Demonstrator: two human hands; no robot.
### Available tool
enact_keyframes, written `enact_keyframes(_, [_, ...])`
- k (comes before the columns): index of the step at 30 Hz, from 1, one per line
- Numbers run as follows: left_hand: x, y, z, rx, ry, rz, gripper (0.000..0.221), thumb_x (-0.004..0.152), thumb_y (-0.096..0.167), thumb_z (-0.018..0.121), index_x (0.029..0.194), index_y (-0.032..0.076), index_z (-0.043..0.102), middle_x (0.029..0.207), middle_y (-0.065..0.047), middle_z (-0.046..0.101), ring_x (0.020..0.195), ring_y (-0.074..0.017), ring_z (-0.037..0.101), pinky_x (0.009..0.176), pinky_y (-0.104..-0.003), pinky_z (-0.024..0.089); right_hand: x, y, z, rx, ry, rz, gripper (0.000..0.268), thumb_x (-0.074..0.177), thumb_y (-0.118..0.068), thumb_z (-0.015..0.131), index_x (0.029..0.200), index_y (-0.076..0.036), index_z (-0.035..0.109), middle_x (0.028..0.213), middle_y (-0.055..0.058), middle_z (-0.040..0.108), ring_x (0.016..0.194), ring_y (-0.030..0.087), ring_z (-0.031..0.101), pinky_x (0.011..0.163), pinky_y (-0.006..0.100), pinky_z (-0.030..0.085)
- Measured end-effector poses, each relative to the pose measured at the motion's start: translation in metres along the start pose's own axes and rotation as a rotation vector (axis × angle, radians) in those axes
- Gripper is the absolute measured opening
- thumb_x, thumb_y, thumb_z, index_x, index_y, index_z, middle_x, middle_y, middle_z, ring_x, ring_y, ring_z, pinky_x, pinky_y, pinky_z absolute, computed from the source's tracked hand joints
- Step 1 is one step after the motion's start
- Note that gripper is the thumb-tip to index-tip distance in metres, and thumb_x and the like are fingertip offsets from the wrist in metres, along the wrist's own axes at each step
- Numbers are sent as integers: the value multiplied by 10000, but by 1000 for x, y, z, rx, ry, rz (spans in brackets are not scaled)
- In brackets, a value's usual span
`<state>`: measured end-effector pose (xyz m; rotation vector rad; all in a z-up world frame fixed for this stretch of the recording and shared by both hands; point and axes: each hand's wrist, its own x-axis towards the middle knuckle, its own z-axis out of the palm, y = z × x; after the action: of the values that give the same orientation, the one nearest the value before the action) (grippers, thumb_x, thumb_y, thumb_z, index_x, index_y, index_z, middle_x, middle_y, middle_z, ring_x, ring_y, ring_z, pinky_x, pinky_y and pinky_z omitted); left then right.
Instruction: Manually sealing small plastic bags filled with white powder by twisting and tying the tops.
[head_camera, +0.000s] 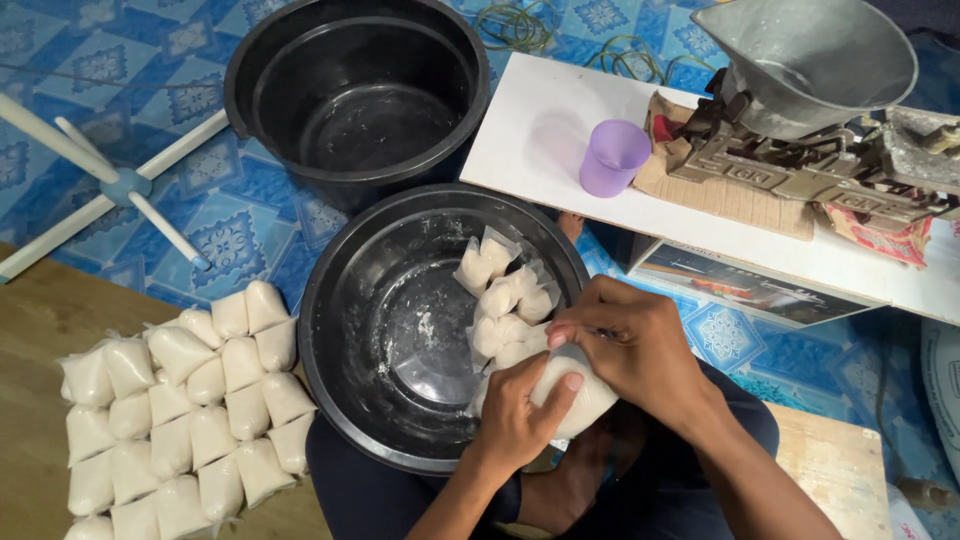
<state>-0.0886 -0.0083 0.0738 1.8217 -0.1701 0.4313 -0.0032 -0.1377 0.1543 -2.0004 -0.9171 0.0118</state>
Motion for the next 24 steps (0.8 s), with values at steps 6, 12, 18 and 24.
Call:
enact_keyframes(6, [-11,-18,2,-20,2,-62,353,976,394,524,824,75,525,619,-25,487,532,-121,425,493,-322,334,5,7,-11,-37,-241,97,259,770,-290,730,990,-153,745,942,-2,729,812,141,702,715,265,512])
enact_keyframes(12, [-14,-21,5,-170,59,-149,387,972,345,557,698,105,424,611,37,370,585,-86,356,542,-285,306,-10,8,-48,-30,-248,391,801,678,-612,585,1331,-149,578,1227,-1,719,1020,132,700,867,305,547])
enact_keyframes(18, [-13,-23,9,-245,13,-195,386,957,343,585,710,121,388,640,47,332,607,-76,318,556,-270,275,-39,22,-27,-17,86,466,232,734,-151,815,954,-80,790,799,22,778,731,81,688,675,200,508])
enact_keyframes(24, [-3,-10,8,-375,-140,-241,805,635,573,766,1271,126,557,1104,-61,675,1047,-195,670,849,-286,527,-41,8,-20,-99,186,221,27,786,-97,758,805,-91,777,791,30,756,751,127,712,725,229,540])
